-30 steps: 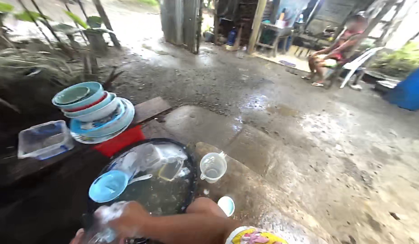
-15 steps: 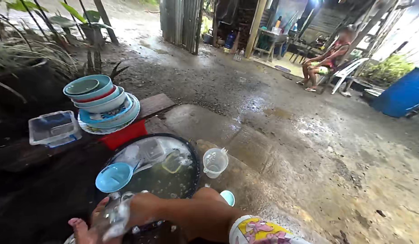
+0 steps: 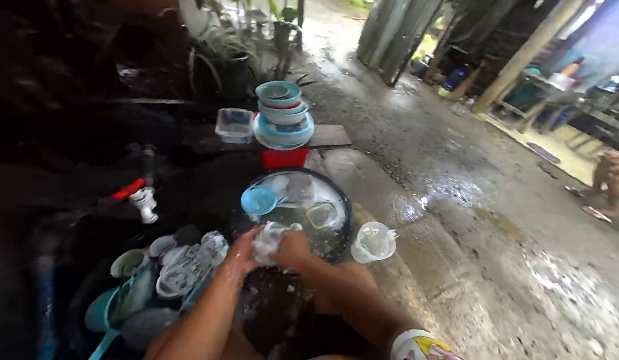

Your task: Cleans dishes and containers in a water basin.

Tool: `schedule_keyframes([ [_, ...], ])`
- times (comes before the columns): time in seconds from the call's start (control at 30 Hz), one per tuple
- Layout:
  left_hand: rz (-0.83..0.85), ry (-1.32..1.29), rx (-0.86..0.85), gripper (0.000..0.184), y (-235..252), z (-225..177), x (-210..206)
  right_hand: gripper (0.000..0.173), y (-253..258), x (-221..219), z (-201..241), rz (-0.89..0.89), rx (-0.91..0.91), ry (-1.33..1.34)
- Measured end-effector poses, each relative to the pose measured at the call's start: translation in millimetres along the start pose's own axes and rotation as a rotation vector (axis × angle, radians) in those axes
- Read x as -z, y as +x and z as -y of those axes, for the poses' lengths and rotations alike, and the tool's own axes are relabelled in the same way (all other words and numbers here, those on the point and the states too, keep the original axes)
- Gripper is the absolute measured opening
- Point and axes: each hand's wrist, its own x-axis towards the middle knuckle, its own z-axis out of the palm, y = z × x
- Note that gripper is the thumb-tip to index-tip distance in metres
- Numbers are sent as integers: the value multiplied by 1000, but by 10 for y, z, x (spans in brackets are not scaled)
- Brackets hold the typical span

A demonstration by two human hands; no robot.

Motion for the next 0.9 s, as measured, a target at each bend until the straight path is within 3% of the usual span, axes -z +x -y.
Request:
schedule_keyframes([
  [0.1,-110,200,-125,27,72,-110,82,59,55,8,-68,156,95,-206],
  [0.2,-154,607,-400,23,110,-74,138,44,146,-22,-143,321,99,-304],
  [0.3,-217,675,-518,22,-3,83,-39,43,160,-122,-268,141,96,191],
  [0.37,-136,653,-594,18,-77,76,-121,40,76,-172,-206,-18,-2,619],
  [0.43,-1,637,-594,14,-44,-30,-117,39,16,-219,-90,-126,-112,829],
  [0.5,65,627,-566,13,31,-92,-12,43,-6,-293,-162,-56,15,584],
  [0.57,56,626,-566,8,42,-106,108,52,0,-196,-210,198,148,-109],
  [0.63,38,691,-579,8,35,-77,135,43,16,-31,-52,394,141,-604],
  [0.7,-8,755,-656,15,-7,-51,47,39,68,13,23,381,78,-707],
  [0.77,-83,735,-781,20,3,-20,-10,44,95,8,28,237,22,-323],
  [0.83,-132,643,-820,18,-1,22,-40,38,75,-25,50,70,-54,375],
  [0.9,-77,613,-849,17,-20,55,-34,29,101,-86,9,-45,-81,835],
])
